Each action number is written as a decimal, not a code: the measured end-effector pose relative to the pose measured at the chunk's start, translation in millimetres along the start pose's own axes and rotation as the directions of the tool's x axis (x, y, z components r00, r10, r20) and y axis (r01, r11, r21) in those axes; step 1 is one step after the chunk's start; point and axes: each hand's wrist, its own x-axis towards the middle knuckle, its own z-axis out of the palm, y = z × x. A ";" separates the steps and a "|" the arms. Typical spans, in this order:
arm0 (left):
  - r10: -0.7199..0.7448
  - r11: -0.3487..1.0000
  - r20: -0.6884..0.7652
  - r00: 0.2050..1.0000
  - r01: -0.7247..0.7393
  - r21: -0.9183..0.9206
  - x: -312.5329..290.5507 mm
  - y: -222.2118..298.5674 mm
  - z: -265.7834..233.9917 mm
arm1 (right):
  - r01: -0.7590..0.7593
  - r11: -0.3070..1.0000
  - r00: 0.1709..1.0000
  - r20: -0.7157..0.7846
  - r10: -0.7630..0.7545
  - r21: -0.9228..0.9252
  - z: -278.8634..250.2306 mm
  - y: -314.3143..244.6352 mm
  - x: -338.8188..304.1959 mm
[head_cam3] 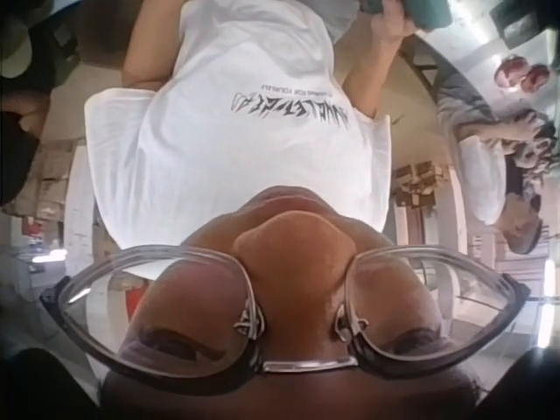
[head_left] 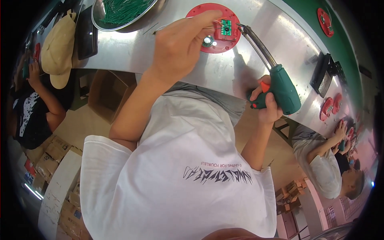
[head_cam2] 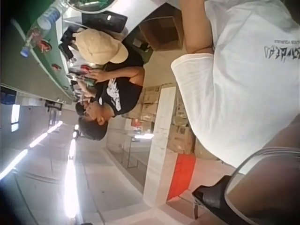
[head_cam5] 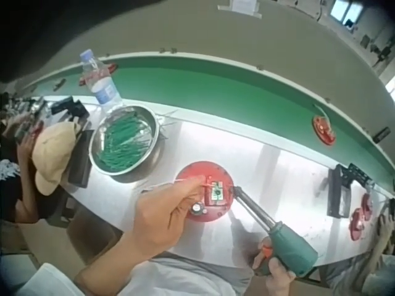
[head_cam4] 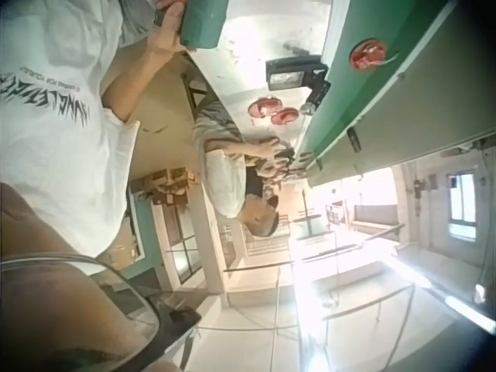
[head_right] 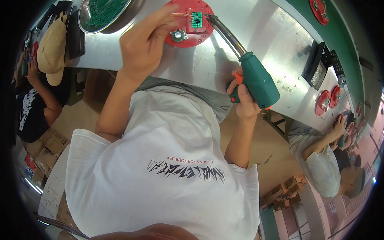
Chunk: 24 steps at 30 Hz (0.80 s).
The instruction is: Soldering wires and components onto a PCB mounted on a red circular base at an electronics assembly line.
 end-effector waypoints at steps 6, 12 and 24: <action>-0.028 0.996 0.046 0.999 0.024 0.089 -10.2 -14.6 19.4 | -0.059 0.987 0.996 0.063 0.069 -0.147 3.8 -11.2 -5.3; 0.009 0.986 0.010 1.000 -0.011 0.167 -19.9 -20.7 24.3 | -0.024 0.981 0.992 0.119 0.048 -0.190 2.0 -9.7 -10.0; 0.108 0.971 -0.031 0.994 -0.099 0.218 -22.8 -28.6 29.8 | -0.028 0.980 0.995 0.090 0.046 -0.196 4.8 -13.9 -6.1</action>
